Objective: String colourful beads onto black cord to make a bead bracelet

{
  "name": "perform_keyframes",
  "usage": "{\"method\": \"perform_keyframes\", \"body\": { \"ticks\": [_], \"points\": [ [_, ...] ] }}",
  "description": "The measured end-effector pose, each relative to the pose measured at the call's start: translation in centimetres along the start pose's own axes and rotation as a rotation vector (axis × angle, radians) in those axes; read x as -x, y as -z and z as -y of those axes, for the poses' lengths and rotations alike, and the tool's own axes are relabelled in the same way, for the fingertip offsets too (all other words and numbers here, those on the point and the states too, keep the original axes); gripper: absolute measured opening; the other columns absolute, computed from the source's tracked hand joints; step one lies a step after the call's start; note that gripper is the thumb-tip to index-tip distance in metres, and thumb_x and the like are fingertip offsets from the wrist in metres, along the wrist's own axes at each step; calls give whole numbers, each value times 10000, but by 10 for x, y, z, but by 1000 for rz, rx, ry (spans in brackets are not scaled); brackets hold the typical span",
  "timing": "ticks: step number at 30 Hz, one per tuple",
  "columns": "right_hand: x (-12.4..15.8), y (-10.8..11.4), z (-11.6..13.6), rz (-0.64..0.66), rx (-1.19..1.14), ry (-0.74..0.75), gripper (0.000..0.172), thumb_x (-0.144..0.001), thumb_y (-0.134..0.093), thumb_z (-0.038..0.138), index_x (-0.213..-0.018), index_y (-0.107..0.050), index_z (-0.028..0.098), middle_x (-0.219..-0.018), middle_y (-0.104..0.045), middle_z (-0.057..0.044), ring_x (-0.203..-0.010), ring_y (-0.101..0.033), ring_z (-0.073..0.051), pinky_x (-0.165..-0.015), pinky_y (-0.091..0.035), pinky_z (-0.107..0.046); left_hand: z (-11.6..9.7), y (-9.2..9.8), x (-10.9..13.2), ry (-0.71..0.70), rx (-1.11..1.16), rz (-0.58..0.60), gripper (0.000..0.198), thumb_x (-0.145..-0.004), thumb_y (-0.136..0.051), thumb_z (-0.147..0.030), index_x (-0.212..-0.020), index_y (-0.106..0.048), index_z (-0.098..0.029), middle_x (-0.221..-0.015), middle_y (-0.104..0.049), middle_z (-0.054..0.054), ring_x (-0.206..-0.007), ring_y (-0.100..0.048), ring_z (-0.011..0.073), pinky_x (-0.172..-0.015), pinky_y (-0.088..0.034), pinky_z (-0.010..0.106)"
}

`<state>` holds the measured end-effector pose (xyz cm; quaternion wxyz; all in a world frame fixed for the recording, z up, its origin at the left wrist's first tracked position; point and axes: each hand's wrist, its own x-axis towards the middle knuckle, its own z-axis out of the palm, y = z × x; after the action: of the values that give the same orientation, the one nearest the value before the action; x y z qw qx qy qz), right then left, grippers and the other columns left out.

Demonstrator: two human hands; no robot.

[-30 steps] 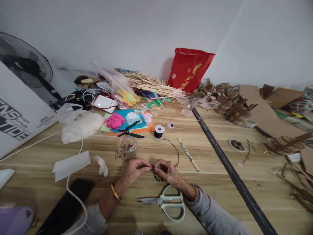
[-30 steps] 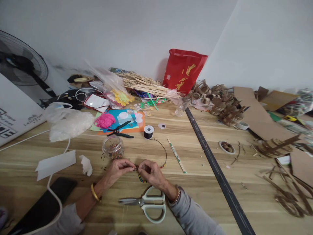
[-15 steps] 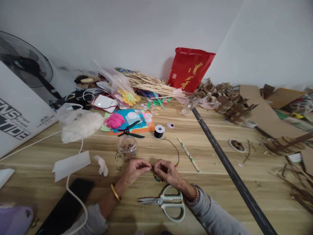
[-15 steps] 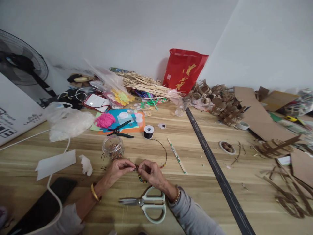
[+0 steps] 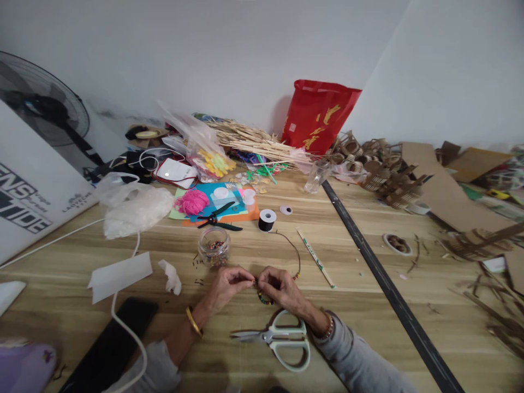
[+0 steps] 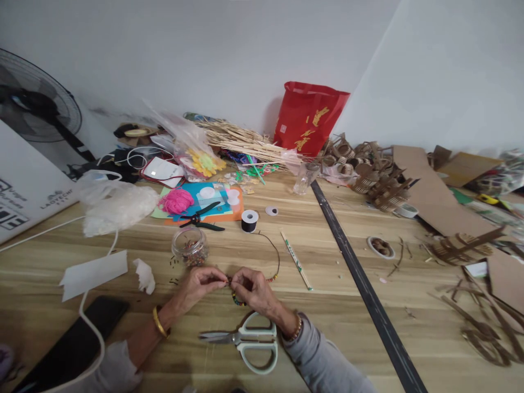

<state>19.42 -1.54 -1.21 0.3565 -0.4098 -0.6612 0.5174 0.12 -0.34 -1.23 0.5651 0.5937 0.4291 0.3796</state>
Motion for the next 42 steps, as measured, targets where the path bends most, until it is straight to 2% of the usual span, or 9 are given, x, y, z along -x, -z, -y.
{"method": "perform_keyframes", "body": {
  "ticks": [7, 13, 18, 25, 29, 35, 40, 42],
  "points": [
    [-1, -2, -3, 1, -47, 8, 389, -811, -607, 518, -749, -592, 134, -626, -523, -2, -536, -418, -91, -482, -332, -199, -3, -3, 1, 19, -29, 2, 93, -660, -700, -207, -707, -721, -129, -689, -733, 48, -655, -641, 171, -643, -506, 269],
    [-1, -2, -6, 25, -68, 33, 332, -805, -637, 457, -768, -615, 128, -651, -552, -11, -577, -468, -100, -538, -379, -216, -2, -4, 1, 33, 13, 14, 86, -639, -710, -197, -690, -693, -130, -671, -709, 29, -637, -624, 154, -632, -496, 255],
    [-1, -2, -9, 30, -93, 21, 344, -790, -654, 468, -766, -610, 127, -647, -551, -8, -546, -448, -89, -504, -357, -207, -4, -5, 2, 67, 19, 10, 105, -629, -731, -217, -646, -678, -128, -634, -691, 19, -604, -600, 142, -606, -472, 241],
    [0, -1, -4, -4, -118, 53, 321, -797, -665, 454, -860, -596, 147, -657, -543, 3, -543, -447, -86, -480, -357, -187, -10, -4, 3, -7, -63, 8, 107, -672, -699, -234, -640, -703, -133, -628, -690, 25, -614, -588, 149, -616, -454, 243],
    [0, -1, -2, 30, -130, 62, 312, -802, -664, 436, -905, -595, 149, -644, -524, 18, -515, -426, -76, -464, -346, -181, -11, -4, 3, -42, -89, 12, 113, -690, -690, -241, -650, -708, -137, -629, -683, 22, -609, -581, 149, -614, -453, 243],
    [1, -1, -3, 62, -26, 65, 296, -842, -603, 431, -792, -612, 139, -646, -537, 1, -543, -434, -88, -484, -347, -195, -10, -4, 3, -74, -106, 17, 128, -701, -690, -260, -652, -703, -142, -640, -675, 23, -626, -579, 156, -625, -443, 247],
    [-1, 1, -1, 74, 52, 223, 312, -853, -593, 410, -684, -587, 148, -743, -571, -38, -674, -510, -130, -591, -404, -238, -12, -1, 3, -89, -90, -11, 157, -715, -681, -275, -644, -685, -135, -636, -663, 28, -631, -575, 156, -620, -437, 242],
    [-1, 2, -1, 53, 20, 215, 323, -859, -590, 420, -688, -586, 146, -763, -581, -49, -699, -525, -138, -615, -418, -247, -12, 0, 3, -82, -68, -21, 160, -717, -675, -276, -646, -681, -133, -637, -661, 29, -629, -573, 155, -615, -438, 239]
  ]
}}
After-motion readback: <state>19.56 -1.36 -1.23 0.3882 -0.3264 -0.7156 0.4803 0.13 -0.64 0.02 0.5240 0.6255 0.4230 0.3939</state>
